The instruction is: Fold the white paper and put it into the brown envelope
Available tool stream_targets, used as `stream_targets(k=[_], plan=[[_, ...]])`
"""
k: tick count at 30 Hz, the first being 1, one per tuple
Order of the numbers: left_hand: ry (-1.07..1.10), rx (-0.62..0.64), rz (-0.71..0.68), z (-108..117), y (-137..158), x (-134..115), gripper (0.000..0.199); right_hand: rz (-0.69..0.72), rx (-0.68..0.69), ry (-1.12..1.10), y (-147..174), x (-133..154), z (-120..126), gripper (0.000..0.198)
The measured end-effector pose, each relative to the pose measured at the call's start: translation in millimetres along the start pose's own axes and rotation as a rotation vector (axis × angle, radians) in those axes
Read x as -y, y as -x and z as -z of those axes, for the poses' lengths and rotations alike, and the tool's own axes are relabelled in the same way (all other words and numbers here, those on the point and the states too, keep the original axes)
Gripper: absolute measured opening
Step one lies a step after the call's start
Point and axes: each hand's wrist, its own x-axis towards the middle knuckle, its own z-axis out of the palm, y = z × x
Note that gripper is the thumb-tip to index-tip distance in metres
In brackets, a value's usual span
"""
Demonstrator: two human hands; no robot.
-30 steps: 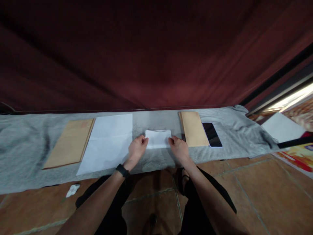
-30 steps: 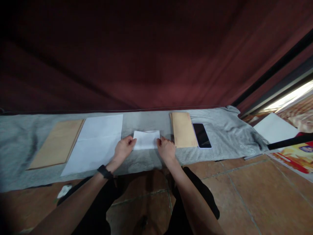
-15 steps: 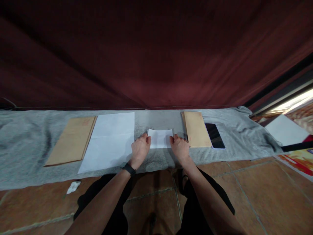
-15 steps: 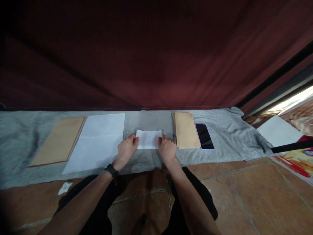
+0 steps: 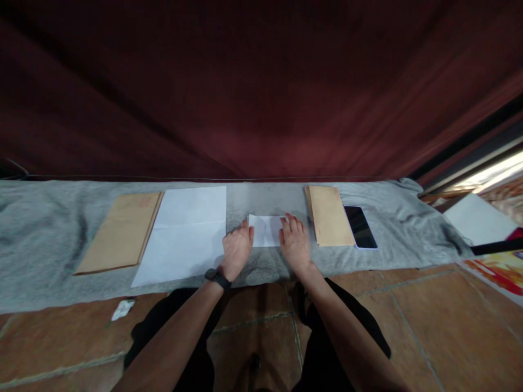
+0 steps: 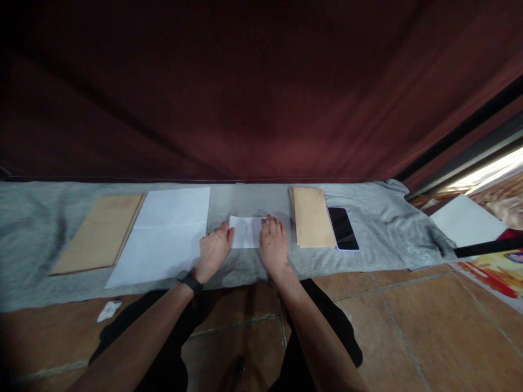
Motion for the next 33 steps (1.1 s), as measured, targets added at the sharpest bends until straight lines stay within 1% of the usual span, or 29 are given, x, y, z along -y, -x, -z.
stream_targets(k=[3, 6, 8, 11, 12, 14, 16, 17, 19, 20, 21, 22, 25, 29, 33], plan=[[0.005, 0.009, -0.020, 0.0, -0.3, 0.2, 0.043, 0.096, 0.036, -0.137, 2.4, 10.1, -7.8, 0.045], [0.013, 0.026, -0.032, 1.1, -0.6, -0.3, 0.045, 0.169, 0.119, -0.197, 6.6, 20.1, -14.0, 0.050], [0.013, 0.042, -0.023, 2.6, -1.0, -0.7, 0.046, 0.164, 0.159, -0.188, 9.6, 24.1, -16.5, 0.052], [0.025, 0.062, -0.004, 5.2, -1.0, -0.6, 0.045, 0.133, 0.180, -0.157, 12.5, 26.5, -17.5, 0.052], [0.027, 0.049, -0.007, 5.8, -0.7, -0.8, 0.044, 0.127, 0.183, -0.151, 12.8, 26.9, -17.4, 0.052], [0.018, -0.022, -0.049, 5.1, 0.5, -2.0, 0.041, 0.116, 0.185, -0.145, 12.7, 27.5, -16.7, 0.052], [0.008, -0.107, -0.167, 0.9, 1.7, -5.0, 0.040, 0.111, 0.190, -0.143, 12.0, 28.0, -16.4, 0.051], [0.015, -0.131, -0.261, -2.5, 1.8, -6.9, 0.041, 0.112, 0.193, -0.142, 11.8, 27.9, -16.5, 0.051], [0.068, -0.126, -0.471, -11.3, 0.9, -10.5, 0.047, 0.128, 0.205, -0.135, 11.8, 27.0, -17.4, 0.051], [0.105, -0.111, -0.548, -16.0, -0.2, -11.6, 0.050, 0.139, 0.210, -0.131, 12.2, 26.0, -18.1, 0.051], [0.137, -0.098, -0.590, -20.6, -1.4, -11.9, 0.052, 0.146, 0.210, -0.127, 12.7, 24.9, -18.8, 0.051], [0.158, -0.090, -0.601, -24.6, -2.6, -11.5, 0.053, 0.150, 0.204, -0.124, 13.4, 23.6, -19.5, 0.052], [0.149, -0.088, -0.561, -32.0, -4.0, -7.0, 0.057, 0.144, 0.165, -0.113, 15.9, 19.6, -21.5, 0.053], [0.095, -0.075, -0.536, -33.2, -1.3, -3.0, 0.062, 0.114, 0.151, -0.088, 17.2, 14.7, -23.7, 0.053], [0.078, -0.075, -0.512, -33.6, -0.1, -3.8, 0.063, 0.045, 0.167, -0.060, 15.3, 7.8, -24.3, 0.054]])
